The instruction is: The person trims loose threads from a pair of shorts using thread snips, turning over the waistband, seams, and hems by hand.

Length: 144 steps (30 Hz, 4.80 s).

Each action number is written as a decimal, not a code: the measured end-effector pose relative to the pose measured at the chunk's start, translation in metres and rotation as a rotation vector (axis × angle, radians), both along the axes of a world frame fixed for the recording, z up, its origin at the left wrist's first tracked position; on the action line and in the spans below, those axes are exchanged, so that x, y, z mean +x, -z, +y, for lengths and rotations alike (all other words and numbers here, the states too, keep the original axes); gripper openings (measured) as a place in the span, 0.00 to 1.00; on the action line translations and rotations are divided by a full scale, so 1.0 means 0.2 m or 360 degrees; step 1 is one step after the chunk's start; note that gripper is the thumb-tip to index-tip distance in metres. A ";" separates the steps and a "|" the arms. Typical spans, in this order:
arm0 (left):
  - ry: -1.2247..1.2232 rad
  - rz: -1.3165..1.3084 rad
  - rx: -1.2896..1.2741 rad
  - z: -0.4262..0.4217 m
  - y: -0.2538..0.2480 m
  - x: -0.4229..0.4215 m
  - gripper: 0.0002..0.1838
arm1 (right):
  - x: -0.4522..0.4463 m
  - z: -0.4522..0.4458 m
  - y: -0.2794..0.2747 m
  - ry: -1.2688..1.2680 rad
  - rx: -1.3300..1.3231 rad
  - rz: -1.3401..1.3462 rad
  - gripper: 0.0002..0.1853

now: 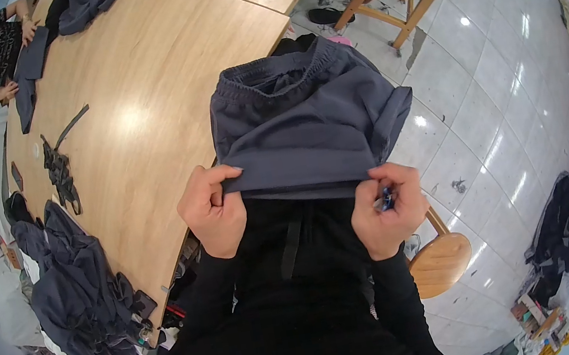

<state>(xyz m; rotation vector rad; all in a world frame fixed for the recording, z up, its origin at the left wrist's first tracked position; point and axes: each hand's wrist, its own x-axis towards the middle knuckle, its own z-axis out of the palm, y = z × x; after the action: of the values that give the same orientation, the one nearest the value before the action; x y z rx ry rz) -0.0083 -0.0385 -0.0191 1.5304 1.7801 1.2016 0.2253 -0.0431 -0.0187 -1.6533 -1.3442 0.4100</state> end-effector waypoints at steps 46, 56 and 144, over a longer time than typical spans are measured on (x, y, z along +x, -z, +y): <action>0.0336 -0.0975 -0.0685 0.06 -0.08 0.09 0.18 | -0.04 0.00 -0.04 -0.0505 -0.0869 0.1219 0.09; 0.0264 0.0161 0.0142 0.37 0.03 -0.12 0.20 | 0.09 0.01 0.01 -0.0027 -0.0325 0.1326 0.09; 0.0543 -0.1152 -0.0646 0.07 -0.13 0.22 0.07 | 0.00 0.02 -0.11 -0.0471 0.0013 -0.0056 0.21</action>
<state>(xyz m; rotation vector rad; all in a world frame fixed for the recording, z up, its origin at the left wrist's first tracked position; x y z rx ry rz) 0.0351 -0.0253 0.0075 0.9387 1.1316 0.9702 0.2261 -0.0399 0.0037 -1.4633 -1.6211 0.5489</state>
